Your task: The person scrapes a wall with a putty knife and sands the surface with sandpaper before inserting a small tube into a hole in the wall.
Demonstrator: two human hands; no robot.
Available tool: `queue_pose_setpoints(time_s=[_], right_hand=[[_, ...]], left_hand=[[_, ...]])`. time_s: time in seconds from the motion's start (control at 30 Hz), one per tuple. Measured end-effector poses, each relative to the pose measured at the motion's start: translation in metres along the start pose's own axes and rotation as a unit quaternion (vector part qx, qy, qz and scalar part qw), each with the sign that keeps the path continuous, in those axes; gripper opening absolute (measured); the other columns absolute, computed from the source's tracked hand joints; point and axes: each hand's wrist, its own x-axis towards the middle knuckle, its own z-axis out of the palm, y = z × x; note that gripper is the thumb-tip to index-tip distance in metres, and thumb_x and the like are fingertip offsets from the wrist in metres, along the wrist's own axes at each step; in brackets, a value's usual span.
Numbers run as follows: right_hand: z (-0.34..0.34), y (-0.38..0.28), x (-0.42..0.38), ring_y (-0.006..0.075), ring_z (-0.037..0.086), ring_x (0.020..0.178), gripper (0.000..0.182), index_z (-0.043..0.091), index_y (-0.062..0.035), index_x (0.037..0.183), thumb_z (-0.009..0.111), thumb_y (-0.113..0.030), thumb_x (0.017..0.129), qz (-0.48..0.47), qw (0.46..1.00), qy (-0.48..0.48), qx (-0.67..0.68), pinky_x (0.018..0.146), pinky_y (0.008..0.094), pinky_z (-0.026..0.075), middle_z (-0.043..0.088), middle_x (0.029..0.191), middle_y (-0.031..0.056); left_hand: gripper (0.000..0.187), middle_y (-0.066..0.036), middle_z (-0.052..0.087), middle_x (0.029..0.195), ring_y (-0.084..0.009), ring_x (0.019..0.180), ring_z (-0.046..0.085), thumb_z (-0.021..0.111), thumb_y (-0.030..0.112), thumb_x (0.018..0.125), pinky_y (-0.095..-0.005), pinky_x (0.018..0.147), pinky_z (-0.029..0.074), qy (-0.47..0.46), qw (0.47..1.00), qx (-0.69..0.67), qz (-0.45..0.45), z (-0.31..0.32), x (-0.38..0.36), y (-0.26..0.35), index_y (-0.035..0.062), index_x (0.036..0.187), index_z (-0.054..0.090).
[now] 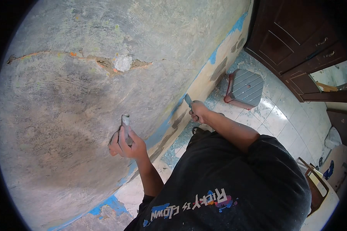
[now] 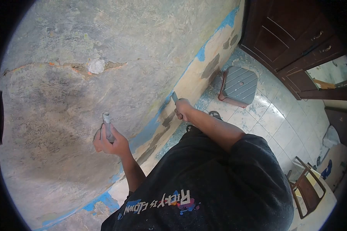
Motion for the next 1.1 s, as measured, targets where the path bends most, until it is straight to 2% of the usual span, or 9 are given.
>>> queue_pose_setpoints(time_s=[0.1,0.23,0.33,0.6,0.7,1.0,1.1], right_hand=[[-0.011,0.005,0.037,0.0127,0.035,0.044,0.009,0.044,-0.0153,0.102,0.039,-0.017,0.095,0.008,0.999,0.032,0.033,0.038,0.0290,0.025,0.043,0.063,0.0042],[0.001,-0.002,0.016,0.0124,0.036,0.046,0.009,0.044,-0.0168,0.103,0.038,-0.017,0.095,0.012,0.998,0.014,0.055,0.039,0.0279,0.025,0.042,0.063,0.0030],[-0.001,-0.002,0.005,0.0121,0.035,0.047,0.010,0.043,-0.0173,0.104,0.037,-0.019,0.097,0.013,0.998,-0.004,0.067,0.039,0.0270,0.025,0.042,0.065,0.0029],[0.004,-0.010,-0.003,0.0104,0.032,0.048,0.011,0.042,-0.0157,0.106,0.037,-0.024,0.102,0.045,0.990,0.010,0.132,0.041,0.0260,0.026,0.042,0.070,0.0029],[-0.003,-0.007,0.015,0.0086,0.031,0.050,0.015,0.038,-0.0153,0.105,0.035,-0.030,0.106,0.063,0.979,-0.016,0.195,0.041,0.0236,0.024,0.041,0.074,0.0013],[0.000,-0.004,0.002,0.0088,0.033,0.051,0.011,0.039,-0.0154,0.102,0.034,-0.024,0.104,0.050,0.962,-0.047,0.263,0.043,0.0253,0.027,0.043,0.075,0.0025],[0.012,-0.005,-0.008,0.0089,0.033,0.051,0.011,0.039,-0.0155,0.101,0.034,-0.024,0.104,0.039,0.969,-0.041,0.239,0.042,0.0262,0.027,0.043,0.075,0.0027]], left_hand=[[0.023,-0.005,0.067,0.101,-0.0226,0.092,0.055,0.079,0.008,0.083,-0.0413,0.084,0.030,-0.006,1.000,0.014,0.008,-0.004,0.000,-0.001,0.0105,0.104,0.074],[0.029,-0.010,0.065,0.106,-0.0262,0.097,0.056,0.079,0.006,0.081,-0.0412,0.088,0.035,-0.026,0.999,0.017,0.027,-0.004,-0.003,-0.007,0.0040,0.109,0.073],[0.029,-0.011,0.065,0.105,-0.0269,0.096,0.056,0.079,0.005,0.080,-0.0414,0.088,0.035,-0.033,0.999,0.023,0.024,-0.005,-0.003,-0.006,0.0034,0.108,0.073],[0.028,-0.012,0.065,0.105,-0.0272,0.098,0.056,0.079,0.004,0.079,-0.0420,0.089,0.034,-0.035,0.999,0.027,0.026,-0.006,-0.002,-0.006,0.0029,0.107,0.072],[0.028,-0.012,0.065,0.104,-0.0269,0.098,0.056,0.079,0.005,0.080,-0.0422,0.089,0.034,-0.025,0.999,0.014,0.021,-0.003,-0.004,-0.004,0.0031,0.107,0.072],[0.027,-0.011,0.066,0.104,-0.0260,0.097,0.056,0.079,0.006,0.080,-0.0424,0.089,0.034,-0.035,0.999,0.020,0.014,-0.005,-0.004,-0.003,0.0047,0.106,0.072],[0.027,-0.010,0.066,0.104,-0.0258,0.097,0.057,0.080,0.006,0.080,-0.0422,0.089,0.033,-0.033,0.999,0.019,0.018,-0.003,-0.003,-0.004,0.0051,0.106,0.073]])
